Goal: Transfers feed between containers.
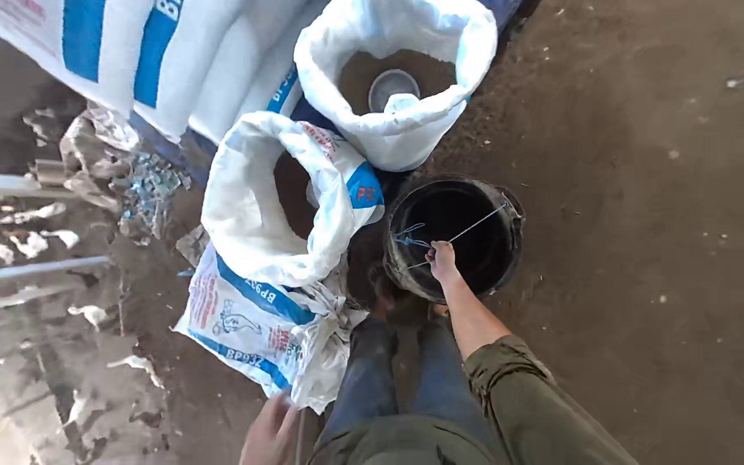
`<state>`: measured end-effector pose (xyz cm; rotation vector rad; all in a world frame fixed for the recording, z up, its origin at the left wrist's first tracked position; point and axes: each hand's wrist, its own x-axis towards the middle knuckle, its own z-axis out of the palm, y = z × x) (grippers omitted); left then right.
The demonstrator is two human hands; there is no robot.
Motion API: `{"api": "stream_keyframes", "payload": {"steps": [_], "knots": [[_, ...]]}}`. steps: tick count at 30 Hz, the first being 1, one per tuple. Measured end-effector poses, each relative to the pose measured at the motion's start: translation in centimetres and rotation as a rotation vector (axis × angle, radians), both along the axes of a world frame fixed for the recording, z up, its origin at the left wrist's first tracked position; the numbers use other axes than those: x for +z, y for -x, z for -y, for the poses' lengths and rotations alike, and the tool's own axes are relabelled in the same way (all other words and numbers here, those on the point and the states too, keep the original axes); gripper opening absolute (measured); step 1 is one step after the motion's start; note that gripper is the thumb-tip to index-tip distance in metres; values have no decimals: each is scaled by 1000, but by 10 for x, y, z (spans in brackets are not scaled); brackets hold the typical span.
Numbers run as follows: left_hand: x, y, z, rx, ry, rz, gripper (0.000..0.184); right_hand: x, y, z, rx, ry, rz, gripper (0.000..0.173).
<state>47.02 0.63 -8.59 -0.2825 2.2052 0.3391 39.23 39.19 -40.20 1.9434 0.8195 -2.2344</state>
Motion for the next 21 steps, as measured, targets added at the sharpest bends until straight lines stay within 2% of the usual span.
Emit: {"api": "stream_keyframes", "payload": {"steps": [2, 6, 9, 11, 14, 18, 21], "knots": [[-69, 38, -59, -151, -210, -21, 59, 3, 3, -2, 43, -16, -31, 20], [-171, 94, -195, -363, -356, -42, 81, 8, 7, -5, 102, -27, -73, 18], [-235, 110, -248, -373, -386, -107, 95, 3, 11, 3, 176, -29, -86, 20], [-261, 118, -261, -316, -384, -7, 87, -2, 11, 13, 263, -41, -73, 19], [-280, 132, -246, -238, -437, 308, 51, -13, 0, 31, 363, -64, -48, 9], [-294, 132, -170, -212, -526, 477, 45, -16, 6, 52, 321, -64, 20, 12], [-289, 136, -91, -262, -468, 457, 42, -6, 21, 59, 544, -193, 213, 32]]}}
